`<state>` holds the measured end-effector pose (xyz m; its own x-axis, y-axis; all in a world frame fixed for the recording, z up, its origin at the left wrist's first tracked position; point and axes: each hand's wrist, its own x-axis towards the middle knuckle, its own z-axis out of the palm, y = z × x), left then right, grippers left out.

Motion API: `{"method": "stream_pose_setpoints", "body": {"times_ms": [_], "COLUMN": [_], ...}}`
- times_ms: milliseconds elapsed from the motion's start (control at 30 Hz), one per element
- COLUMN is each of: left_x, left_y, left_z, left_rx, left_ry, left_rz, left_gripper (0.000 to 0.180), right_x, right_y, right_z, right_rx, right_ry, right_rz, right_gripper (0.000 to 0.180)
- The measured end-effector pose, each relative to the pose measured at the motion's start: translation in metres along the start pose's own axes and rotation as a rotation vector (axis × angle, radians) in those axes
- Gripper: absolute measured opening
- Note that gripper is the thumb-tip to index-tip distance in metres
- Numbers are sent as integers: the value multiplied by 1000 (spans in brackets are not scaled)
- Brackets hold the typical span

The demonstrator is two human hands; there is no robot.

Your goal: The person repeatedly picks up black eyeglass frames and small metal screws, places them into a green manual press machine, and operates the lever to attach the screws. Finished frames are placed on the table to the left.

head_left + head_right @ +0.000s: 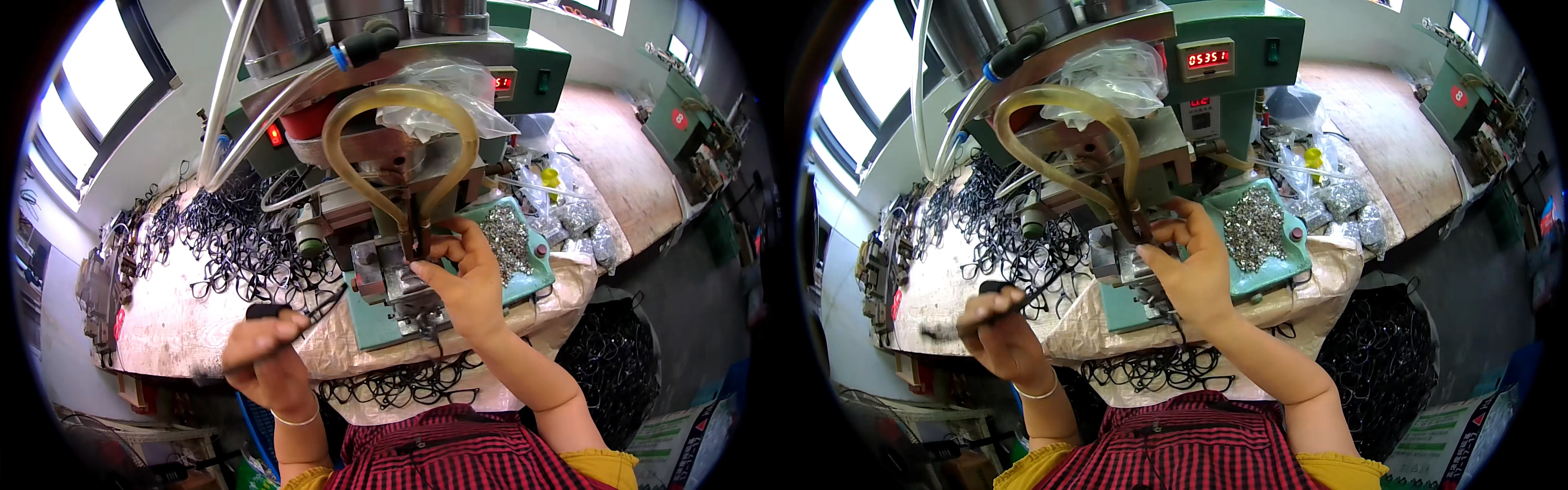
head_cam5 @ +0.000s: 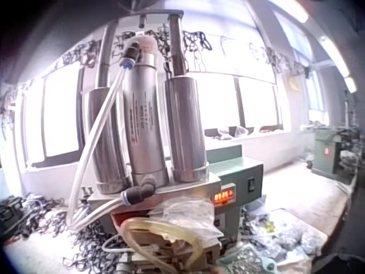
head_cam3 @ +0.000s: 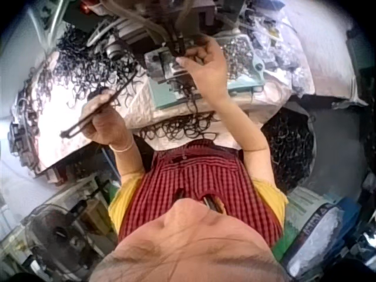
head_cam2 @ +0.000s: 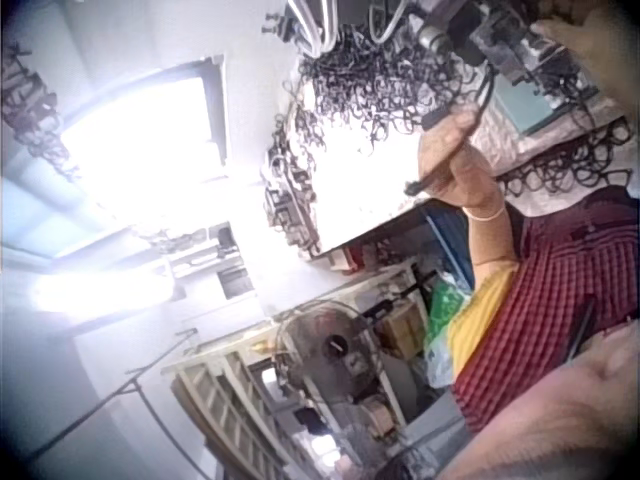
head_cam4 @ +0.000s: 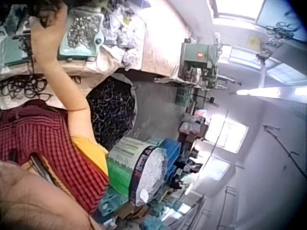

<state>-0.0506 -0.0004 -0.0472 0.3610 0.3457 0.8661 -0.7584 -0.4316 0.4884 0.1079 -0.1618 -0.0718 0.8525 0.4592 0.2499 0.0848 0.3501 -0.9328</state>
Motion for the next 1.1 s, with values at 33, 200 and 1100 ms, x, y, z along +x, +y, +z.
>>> {"method": "stream_pose_setpoints", "body": {"times_ms": [33,200,1100], "left_x": [-1,-7,2], "left_y": [0,-14,39], "left_z": [3,32,-37], "left_rx": [35,279,1204], "left_ry": [-54,-464,-79], "left_rz": [40,5,-101], "left_gripper": [22,17,12], "right_x": [-2,6,34], "right_y": [-4,-1,54], "right_z": [1,-42,-121], "right_rx": [-17,-704,-1194], "right_ry": [9,-37,157], "right_rz": [1,-236,-469], "right_gripper": [57,36,9]}}
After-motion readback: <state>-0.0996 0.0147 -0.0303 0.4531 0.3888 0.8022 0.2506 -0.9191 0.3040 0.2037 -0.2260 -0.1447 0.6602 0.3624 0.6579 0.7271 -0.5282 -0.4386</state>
